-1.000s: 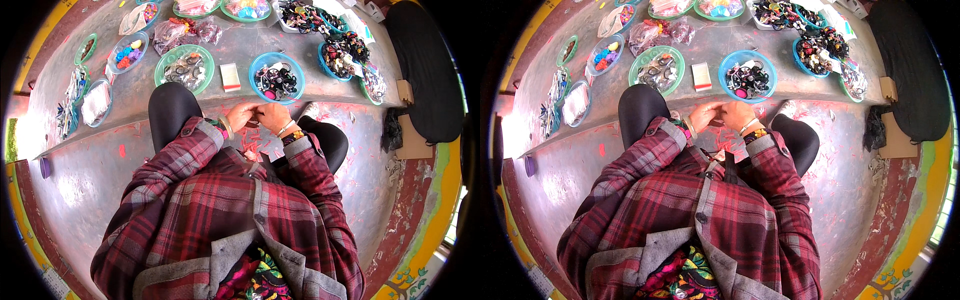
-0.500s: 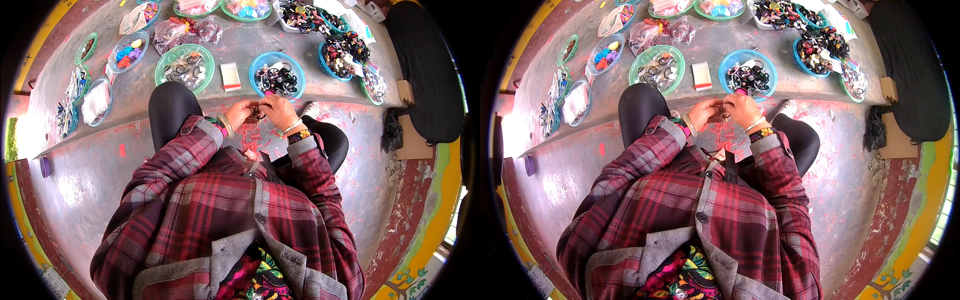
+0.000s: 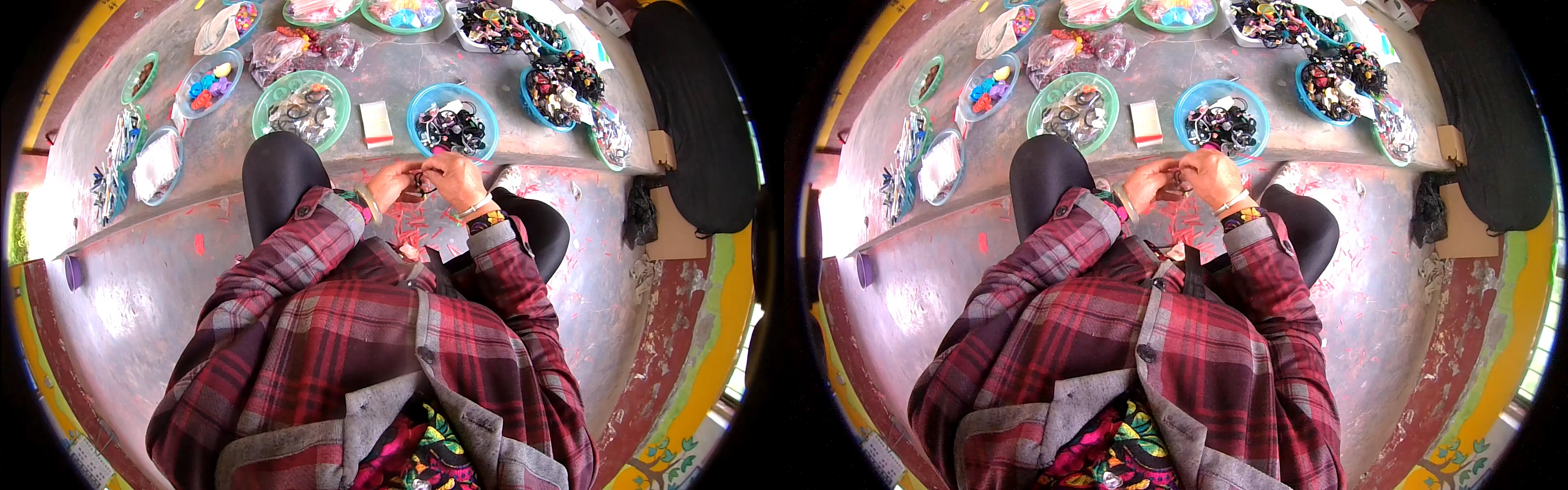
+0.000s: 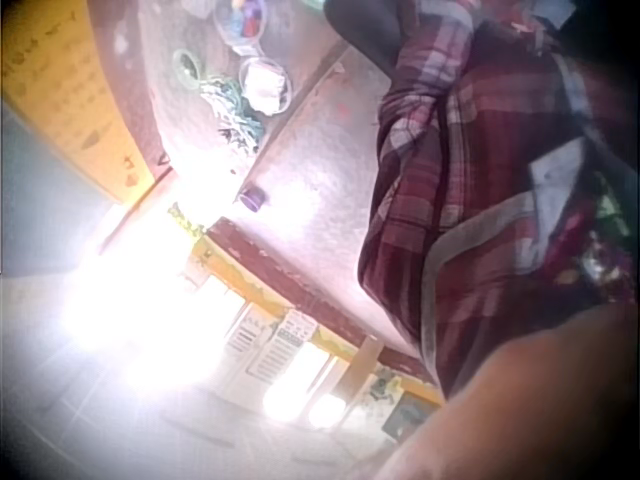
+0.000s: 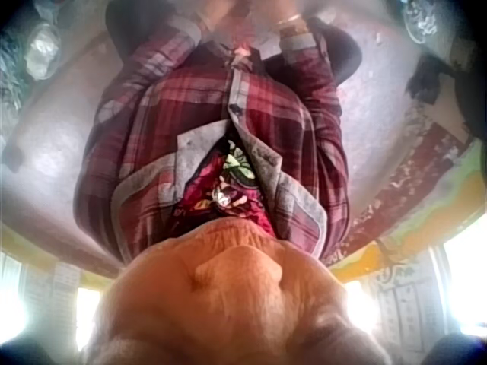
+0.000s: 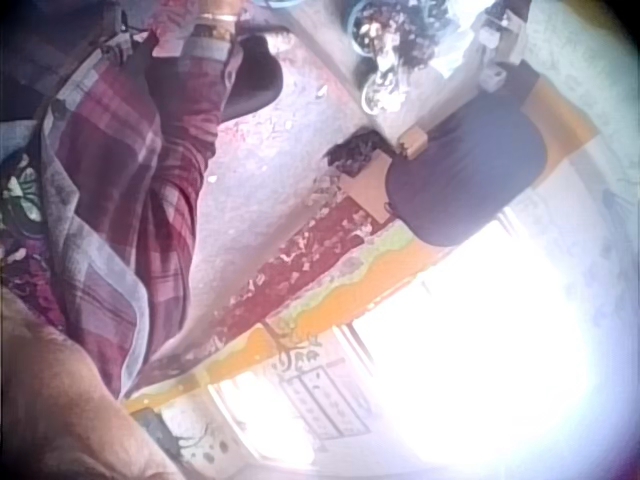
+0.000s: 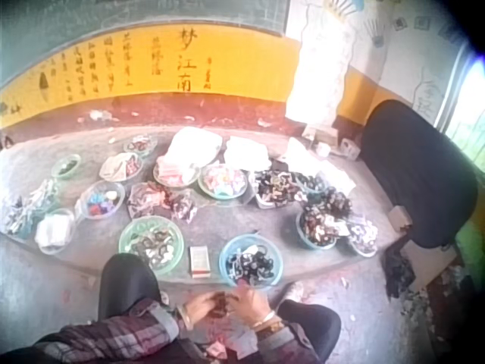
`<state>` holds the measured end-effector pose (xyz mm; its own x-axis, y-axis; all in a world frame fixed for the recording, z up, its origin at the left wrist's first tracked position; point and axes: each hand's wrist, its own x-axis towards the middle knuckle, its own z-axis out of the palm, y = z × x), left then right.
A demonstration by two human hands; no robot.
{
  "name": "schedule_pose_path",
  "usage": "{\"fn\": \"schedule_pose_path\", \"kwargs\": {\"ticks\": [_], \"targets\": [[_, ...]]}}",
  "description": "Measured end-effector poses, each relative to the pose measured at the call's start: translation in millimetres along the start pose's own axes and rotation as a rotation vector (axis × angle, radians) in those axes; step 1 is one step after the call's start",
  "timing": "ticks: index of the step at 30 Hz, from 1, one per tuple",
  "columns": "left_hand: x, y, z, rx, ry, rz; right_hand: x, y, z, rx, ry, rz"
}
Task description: The person sits on the floor and repeatedly picks up small hair accessories from a blue bowl, places them into clear plastic bags, and sets the packaged items aside. The workspace includes several bowls of colorful hair accessories and a stack of plastic bags.
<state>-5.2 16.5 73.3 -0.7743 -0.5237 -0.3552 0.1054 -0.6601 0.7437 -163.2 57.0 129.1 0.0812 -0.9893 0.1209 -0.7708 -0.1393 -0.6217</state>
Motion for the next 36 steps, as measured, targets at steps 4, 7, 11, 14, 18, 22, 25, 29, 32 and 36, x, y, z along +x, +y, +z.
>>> {"fn": "schedule_pose_path", "kwargs": {"ticks": [4, 7, 11, 14, 18, 22, 25, 29, 32, 36], "targets": [[-3, 5, 3, 0.001, 0.008, -0.012, 1, 9, 1, -0.140, 0.027, -0.215], [-2, 4, 2, 0.046, 0.013, -0.014, 0, 9, 2, -0.316, 0.029, -0.278], [-2, 3, 5, 0.085, 0.011, 0.009, -1, 7, 4, -0.326, -0.035, -0.314], [2, -3, 0, 0.075, -0.005, -0.006, -1, 8, 8, -0.314, -0.058, -0.331], [5, -7, -3, 0.083, -0.014, 0.035, -1, 10, 15, -0.280, -0.053, -0.325], [-3, 8, 9, 0.127, -0.008, 0.041, -2, 9, 12, -0.238, -0.076, -0.297], [-1, 7, 2, 0.037, -0.014, 0.012, 0, 7, 10, -0.190, -0.099, -0.239], [1, 5, -5, -0.127, 0.033, 0.075, -5, -2, 14, -0.240, -0.070, -0.177], [1, 0, -7, -0.131, 0.016, 0.058, -6, -1, 21, -0.178, -0.103, -0.106], [2, 3, -7, -0.141, -0.007, 0.049, -4, 18, 31, -0.133, 0.001, -0.107]]}}
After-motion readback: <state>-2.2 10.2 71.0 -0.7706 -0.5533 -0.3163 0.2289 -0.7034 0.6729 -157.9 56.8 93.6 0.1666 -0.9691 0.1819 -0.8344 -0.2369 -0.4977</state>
